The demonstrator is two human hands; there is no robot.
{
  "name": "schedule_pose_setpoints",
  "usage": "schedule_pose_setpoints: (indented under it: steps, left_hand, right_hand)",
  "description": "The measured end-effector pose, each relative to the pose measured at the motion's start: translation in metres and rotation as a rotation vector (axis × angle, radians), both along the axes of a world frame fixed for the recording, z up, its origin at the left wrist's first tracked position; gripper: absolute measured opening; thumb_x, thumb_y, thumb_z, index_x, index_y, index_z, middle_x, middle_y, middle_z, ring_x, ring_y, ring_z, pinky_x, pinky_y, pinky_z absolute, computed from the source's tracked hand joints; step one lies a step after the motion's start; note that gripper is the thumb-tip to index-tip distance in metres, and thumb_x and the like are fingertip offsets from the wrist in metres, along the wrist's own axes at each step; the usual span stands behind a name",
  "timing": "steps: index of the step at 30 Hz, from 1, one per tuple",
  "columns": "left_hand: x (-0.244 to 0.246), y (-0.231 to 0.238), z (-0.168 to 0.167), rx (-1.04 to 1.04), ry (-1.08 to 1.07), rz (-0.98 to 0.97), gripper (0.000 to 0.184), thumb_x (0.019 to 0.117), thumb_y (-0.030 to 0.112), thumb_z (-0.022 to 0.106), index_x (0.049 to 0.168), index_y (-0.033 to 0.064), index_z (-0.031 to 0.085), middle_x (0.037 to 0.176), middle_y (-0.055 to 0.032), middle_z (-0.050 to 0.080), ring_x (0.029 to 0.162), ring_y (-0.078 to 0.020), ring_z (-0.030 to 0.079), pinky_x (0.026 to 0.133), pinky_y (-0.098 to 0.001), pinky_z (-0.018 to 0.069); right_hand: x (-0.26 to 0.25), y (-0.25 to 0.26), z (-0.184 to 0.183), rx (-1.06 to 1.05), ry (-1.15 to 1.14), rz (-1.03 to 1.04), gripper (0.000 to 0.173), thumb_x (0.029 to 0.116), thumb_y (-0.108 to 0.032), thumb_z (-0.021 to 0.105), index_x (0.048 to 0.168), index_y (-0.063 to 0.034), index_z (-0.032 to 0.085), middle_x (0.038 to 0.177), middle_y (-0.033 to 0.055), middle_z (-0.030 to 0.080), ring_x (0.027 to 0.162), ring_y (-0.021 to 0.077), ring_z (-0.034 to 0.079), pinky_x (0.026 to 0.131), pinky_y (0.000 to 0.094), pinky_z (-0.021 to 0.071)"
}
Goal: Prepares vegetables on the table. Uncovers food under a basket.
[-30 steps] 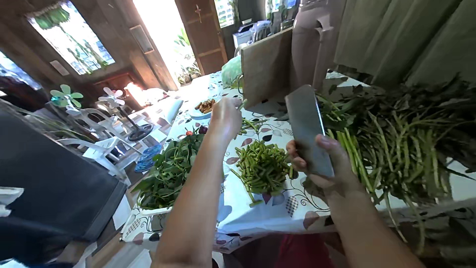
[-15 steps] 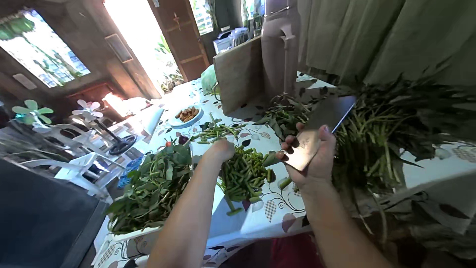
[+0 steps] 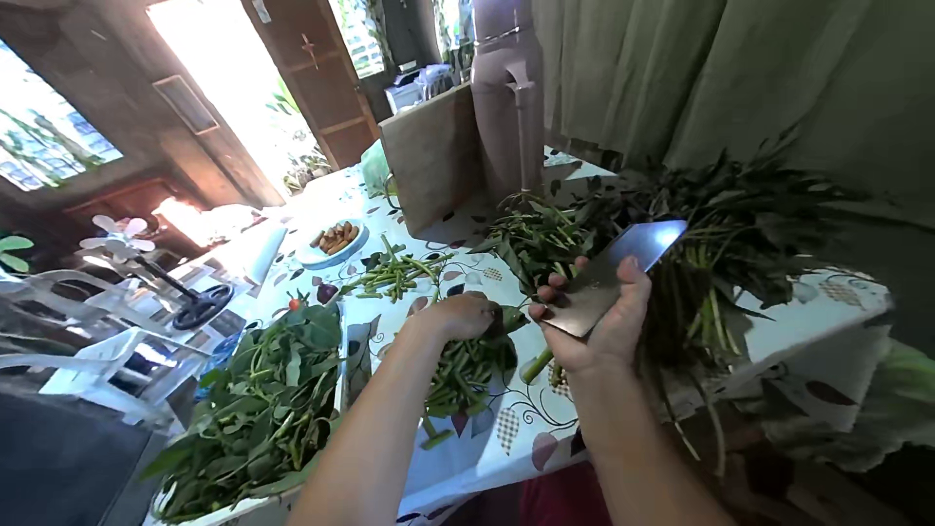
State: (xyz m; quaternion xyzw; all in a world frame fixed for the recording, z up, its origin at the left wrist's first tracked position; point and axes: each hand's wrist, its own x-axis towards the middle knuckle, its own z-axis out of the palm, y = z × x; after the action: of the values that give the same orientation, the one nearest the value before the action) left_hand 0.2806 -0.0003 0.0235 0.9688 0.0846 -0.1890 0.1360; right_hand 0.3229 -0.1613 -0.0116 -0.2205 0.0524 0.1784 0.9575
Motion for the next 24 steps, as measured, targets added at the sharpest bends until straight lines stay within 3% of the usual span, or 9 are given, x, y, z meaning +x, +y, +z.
schedule_pose_setpoints:
  steps: [3,5,8,10,14,17,21,24]
  left_hand:
    - [-0.015,0.001,0.013,-0.023,0.057,0.006,0.040,0.1102,0.024,0.037,0.135,0.0130,0.067,0.151,-0.0073,0.054,0.142,-0.0265,0.046,0.115,-0.0611,0.0305]
    - [-0.018,-0.001,0.018,-0.021,0.070,0.015,0.037,0.1083,0.025,0.043,0.133,0.0139,0.068,0.152,-0.0062,0.053,0.141,-0.0247,0.047,0.115,-0.0574,0.0329]
    - [-0.016,-0.012,0.014,-0.001,0.090,-0.023,0.044,0.1057,0.031,0.051,0.147,0.0172,0.057,0.161,-0.0098,0.040,0.151,-0.0316,0.032,0.116,-0.0696,0.0178]
    - [-0.010,-0.018,0.011,0.006,0.099,-0.055,0.044,0.1040,0.031,0.052,0.144,0.0164,0.060,0.159,-0.0079,0.044,0.151,-0.0322,0.033,0.117,-0.0737,0.0123]
    - [0.001,-0.026,0.030,0.017,-0.132,-0.022,0.032,0.1067,0.025,0.051,0.122,0.0056,0.071,0.133,-0.0153,0.064,0.132,-0.0324,0.054,0.113,-0.0631,0.0323]
    - [0.018,-0.031,0.034,-0.024,-0.311,-0.007,0.029,0.1069,0.021,0.051,0.121,0.0056,0.070,0.122,-0.0159,0.069,0.117,-0.0309,0.065,0.101,-0.0554,0.0488]
    - [0.050,-0.051,0.022,-0.140,-0.350,-0.041,0.029,0.1072,0.018,0.051,0.118,0.0000,0.071,0.110,-0.0194,0.070,0.105,-0.0309,0.067,0.095,-0.0512,0.0512]
    - [0.074,-0.069,0.012,-0.109,-0.278,0.002,0.041,0.1091,0.031,0.048,0.109,-0.0035,0.070,0.108,-0.0234,0.068,0.105,-0.0363,0.065,0.094,-0.0566,0.0487]
  right_hand:
    - [0.000,-0.001,-0.001,0.044,-0.008,0.021,0.048,0.1039,-0.061,0.030,0.109,-0.0218,0.056,0.073,0.0021,0.064,0.058,0.0174,0.065,0.050,0.0346,0.0558]
    - [0.001,-0.002,-0.002,0.090,-0.006,0.034,0.050,0.1027,-0.064,0.030,0.107,-0.0221,0.058,0.074,0.0019,0.065,0.059,0.0179,0.066,0.051,0.0362,0.0569]
    - [0.002,-0.004,-0.003,0.187,-0.012,-0.003,0.053,0.1006,-0.067,0.030,0.103,-0.0225,0.060,0.075,0.0014,0.065,0.062,0.0187,0.067,0.055,0.0392,0.0584]
    - [0.003,-0.007,-0.002,0.213,-0.043,-0.091,0.055,0.1000,-0.068,0.027,0.106,-0.0244,0.059,0.075,0.0014,0.065,0.064,0.0198,0.068,0.057,0.0416,0.0589]
    - [0.001,-0.016,-0.011,0.272,-0.161,-0.244,0.051,0.1006,-0.065,0.027,0.112,-0.0250,0.057,0.075,0.0034,0.068,0.065,0.0236,0.070,0.056,0.0453,0.0598]
    - [-0.007,-0.020,-0.027,0.320,-0.210,-0.212,0.049,0.0977,-0.063,0.040,0.117,-0.0211,0.056,0.075,0.0064,0.068,0.064,0.0252,0.070,0.057,0.0458,0.0604]
    - [-0.023,-0.022,-0.045,0.271,-0.217,-0.149,0.055,0.0917,-0.062,0.057,0.126,-0.0191,0.052,0.076,0.0046,0.069,0.063,0.0220,0.069,0.057,0.0409,0.0598]
    - [-0.028,-0.024,-0.048,0.289,-0.220,-0.095,0.070,0.0791,-0.061,0.074,0.129,-0.0173,0.052,0.076,0.0047,0.069,0.064,0.0213,0.069,0.056,0.0398,0.0598]
